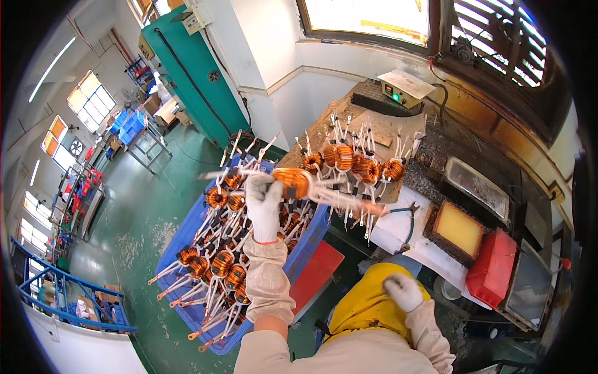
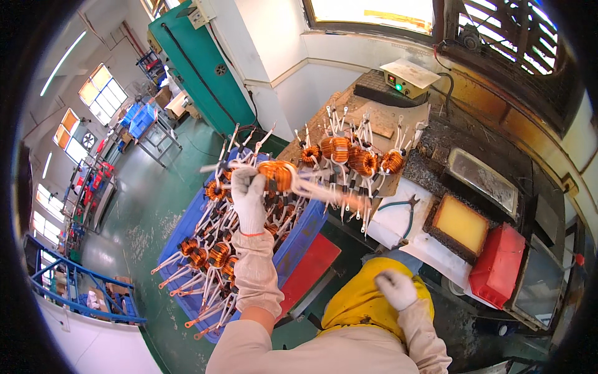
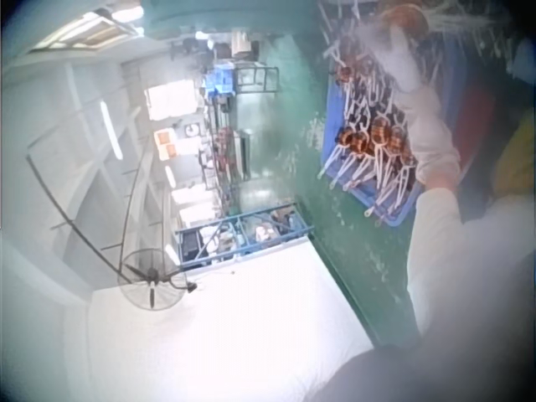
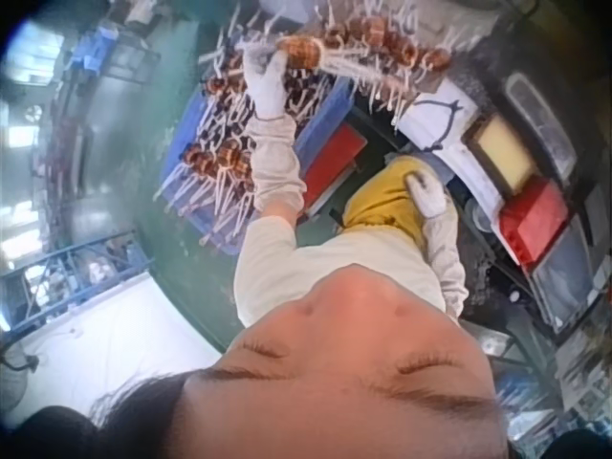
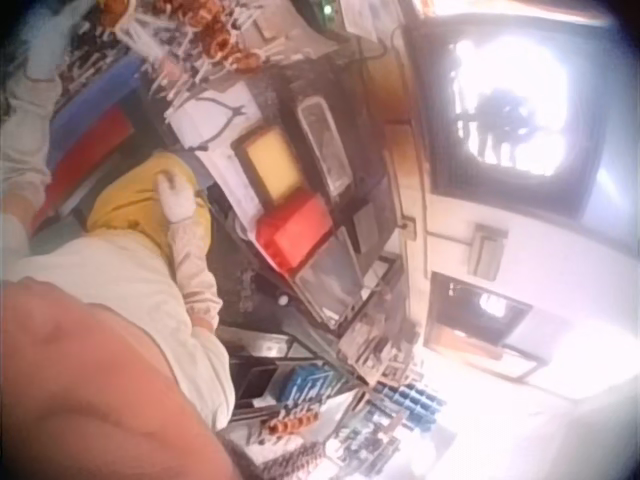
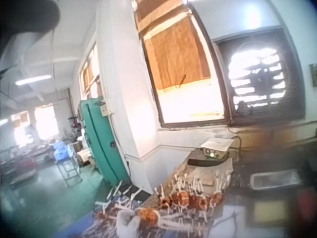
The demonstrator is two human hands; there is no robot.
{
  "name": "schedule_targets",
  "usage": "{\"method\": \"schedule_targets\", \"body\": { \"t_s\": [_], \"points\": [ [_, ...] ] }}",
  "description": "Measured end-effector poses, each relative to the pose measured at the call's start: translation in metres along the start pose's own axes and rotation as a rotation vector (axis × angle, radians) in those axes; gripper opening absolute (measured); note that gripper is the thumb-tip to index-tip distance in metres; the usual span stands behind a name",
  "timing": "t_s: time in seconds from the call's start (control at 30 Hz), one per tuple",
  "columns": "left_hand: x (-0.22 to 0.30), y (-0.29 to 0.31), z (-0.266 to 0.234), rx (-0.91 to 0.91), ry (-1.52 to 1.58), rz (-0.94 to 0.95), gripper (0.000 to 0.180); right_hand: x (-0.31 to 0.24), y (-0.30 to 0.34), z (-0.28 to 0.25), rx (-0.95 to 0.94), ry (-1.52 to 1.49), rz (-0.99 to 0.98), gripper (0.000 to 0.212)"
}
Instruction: The person takes coils from a container, dips their wire leads into flux paste, and dips the leads into a molten solder bath by hand.
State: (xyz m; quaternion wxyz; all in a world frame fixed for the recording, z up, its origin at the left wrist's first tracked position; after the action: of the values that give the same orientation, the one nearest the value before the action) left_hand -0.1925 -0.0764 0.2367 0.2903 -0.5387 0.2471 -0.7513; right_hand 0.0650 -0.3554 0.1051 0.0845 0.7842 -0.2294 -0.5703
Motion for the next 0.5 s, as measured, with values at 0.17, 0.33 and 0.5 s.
{"method": "schedule_targets", "body": {
  "t_s": [0.17,0.33,0.5],
  "points": [
    [0.053,0.015,0.043,-0.651,-0.056,0.023,0.02,0.0,-0.004,-0.061,0.257,-0.583,0.099,0.015],
    [0.094,0.033,0.113,-1.221,-0.094,0.603,0.014,-0.03,0.002,-0.072,0.278,-0.755,-0.107,0.022],
    [0.115,0.067,0.141,-1.547,-0.235,0.94,0.009,-0.063,0.018,-0.064,-0.025,-0.723,-0.182,0.048]
  ]
}}
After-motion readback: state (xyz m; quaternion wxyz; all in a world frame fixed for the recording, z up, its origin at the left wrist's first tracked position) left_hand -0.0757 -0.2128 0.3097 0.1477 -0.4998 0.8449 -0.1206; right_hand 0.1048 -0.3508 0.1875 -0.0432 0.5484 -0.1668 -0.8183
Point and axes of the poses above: each hand's wrist, its own y-axis away from the middle knuckle, its own z-axis out of the palm, x = y × z, the point moved 1 cm from there along -y, towards the middle knuckle, and after that the axes turned 15 degrees about z, right-handed, at the moved point
